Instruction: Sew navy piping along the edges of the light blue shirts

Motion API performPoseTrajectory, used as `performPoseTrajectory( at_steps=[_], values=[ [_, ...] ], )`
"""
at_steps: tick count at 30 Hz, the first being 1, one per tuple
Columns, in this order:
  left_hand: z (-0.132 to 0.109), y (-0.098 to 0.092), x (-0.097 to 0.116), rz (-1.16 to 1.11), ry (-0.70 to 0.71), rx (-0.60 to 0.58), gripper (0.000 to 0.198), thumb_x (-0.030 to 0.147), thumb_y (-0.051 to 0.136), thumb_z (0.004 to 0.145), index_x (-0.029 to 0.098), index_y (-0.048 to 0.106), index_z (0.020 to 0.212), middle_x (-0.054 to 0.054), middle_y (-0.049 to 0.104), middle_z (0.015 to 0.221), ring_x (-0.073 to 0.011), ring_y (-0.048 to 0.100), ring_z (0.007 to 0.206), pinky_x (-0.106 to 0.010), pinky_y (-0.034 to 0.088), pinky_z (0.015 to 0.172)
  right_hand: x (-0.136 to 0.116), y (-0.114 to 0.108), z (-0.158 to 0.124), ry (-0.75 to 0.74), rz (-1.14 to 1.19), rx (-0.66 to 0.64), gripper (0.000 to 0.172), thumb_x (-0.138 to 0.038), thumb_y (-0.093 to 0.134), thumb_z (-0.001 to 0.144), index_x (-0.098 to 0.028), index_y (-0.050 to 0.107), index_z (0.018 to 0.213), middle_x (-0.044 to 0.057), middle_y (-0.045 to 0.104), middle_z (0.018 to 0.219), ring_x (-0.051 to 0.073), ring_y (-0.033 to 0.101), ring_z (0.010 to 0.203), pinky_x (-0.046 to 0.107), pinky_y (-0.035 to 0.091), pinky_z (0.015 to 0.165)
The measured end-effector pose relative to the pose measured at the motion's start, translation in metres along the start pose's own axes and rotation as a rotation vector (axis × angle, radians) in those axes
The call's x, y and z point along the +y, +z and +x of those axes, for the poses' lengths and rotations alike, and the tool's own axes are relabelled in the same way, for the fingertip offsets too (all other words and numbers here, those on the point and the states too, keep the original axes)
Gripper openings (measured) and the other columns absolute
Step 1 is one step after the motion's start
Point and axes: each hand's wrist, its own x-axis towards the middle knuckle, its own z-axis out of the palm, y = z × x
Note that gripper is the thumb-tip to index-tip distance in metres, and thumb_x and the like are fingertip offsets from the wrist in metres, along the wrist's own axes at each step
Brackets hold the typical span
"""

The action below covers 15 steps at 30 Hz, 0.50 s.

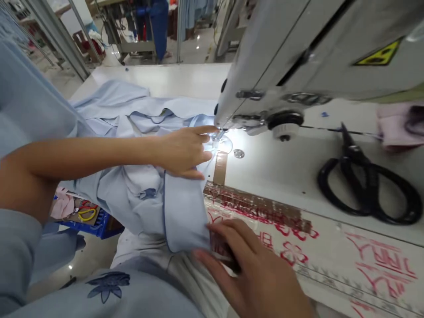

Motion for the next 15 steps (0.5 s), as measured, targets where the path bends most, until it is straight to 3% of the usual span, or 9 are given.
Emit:
performPoseTrajectory(
  at_steps=[2, 5, 7, 9, 11, 13, 15],
  values=[
    [-0.009, -0.009, 0.010, -0.060, -0.019, -0.066, 0.057, 0.062, 0.041, 0.083, 0.015, 0.064, 0.060, -0.006, 0.059, 0.056, -0.0205, 0.057, 0.070, -0.039, 0.032, 0.101, -0.011, 0.008, -0.001, 0.023, 0.028, 0.010, 0.023, -0.042, 0.048, 0.085, -0.021, 0.056, 0.084, 0.006, 0.063, 0.084, 0.015, 0.060, 0.056, 0.024, 0.043, 0.036],
    [-0.038, -0.027, 0.045, -0.198, 0.114, -0.084, 0.060, 0.076, 0.046, 0.071, 0.019, 0.060, 0.058, -0.005, 0.059, 0.057, -0.0197, 0.054, 0.065, -0.037, 0.041, 0.088, -0.027, 0.007, 0.002, 0.163, 0.497, -0.094, 0.020, -0.038, 0.046, 0.086, -0.023, 0.053, 0.075, 0.002, 0.060, 0.068, 0.012, 0.053, 0.045, 0.023, 0.043, 0.036],
    [-0.058, -0.034, 0.072, -0.244, 0.208, 0.023, 0.047, 0.066, 0.059, 0.069, 0.019, 0.060, 0.070, -0.007, 0.063, 0.072, -0.0208, 0.055, 0.072, -0.037, 0.043, 0.085, -0.036, 0.002, 0.002, 0.338, 0.811, -0.187, 0.021, -0.043, 0.047, 0.086, -0.024, 0.051, 0.076, -0.003, 0.051, 0.051, 0.011, 0.044, 0.034, 0.022, 0.037, 0.030],
    [-0.072, -0.036, 0.091, -0.287, 0.152, 0.130, 0.022, 0.039, 0.063, 0.076, 0.018, 0.056, 0.078, -0.007, 0.063, 0.079, -0.0192, 0.056, 0.075, -0.033, 0.045, 0.076, -0.044, -0.004, 0.000, 0.452, 0.958, -0.272, 0.025, -0.049, 0.049, 0.084, -0.025, 0.052, 0.079, -0.006, 0.045, 0.045, 0.011, 0.039, 0.029, 0.022, 0.032, 0.026],
    [-0.077, -0.038, 0.095, -0.406, -0.032, 0.222, 0.008, 0.021, 0.056, 0.079, 0.016, 0.052, 0.074, -0.002, 0.058, 0.070, -0.0134, 0.054, 0.066, -0.026, 0.044, 0.063, -0.049, -0.008, 0.000, 0.447, 0.906, -0.272, 0.027, -0.052, 0.051, 0.082, -0.025, 0.055, 0.079, -0.005, 0.048, 0.047, 0.011, 0.042, 0.031, 0.023, 0.034, 0.028],
    [-0.078, -0.047, 0.083, -0.556, -0.227, 0.390, 0.018, 0.021, 0.045, 0.083, 0.013, 0.047, 0.068, 0.003, 0.048, 0.061, -0.0059, 0.048, 0.061, -0.019, 0.038, 0.059, -0.050, -0.011, 0.007, 0.353, 0.664, -0.117, 0.024, -0.048, 0.054, 0.081, -0.025, 0.061, 0.080, -0.002, 0.055, 0.053, 0.013, 0.048, 0.039, 0.024, 0.039, 0.035],
    [-0.077, -0.062, 0.063, -0.628, -0.363, 0.621, 0.029, 0.025, 0.032, 0.086, 0.010, 0.043, 0.064, 0.005, 0.037, 0.064, -0.0016, 0.046, 0.066, -0.019, 0.034, 0.066, -0.050, -0.008, 0.024, 0.235, 0.378, 0.049, 0.021, -0.042, 0.053, 0.081, -0.024, 0.065, 0.081, 0.001, 0.063, 0.065, 0.015, 0.057, 0.054, 0.026, 0.045, 0.050]
  ],
)
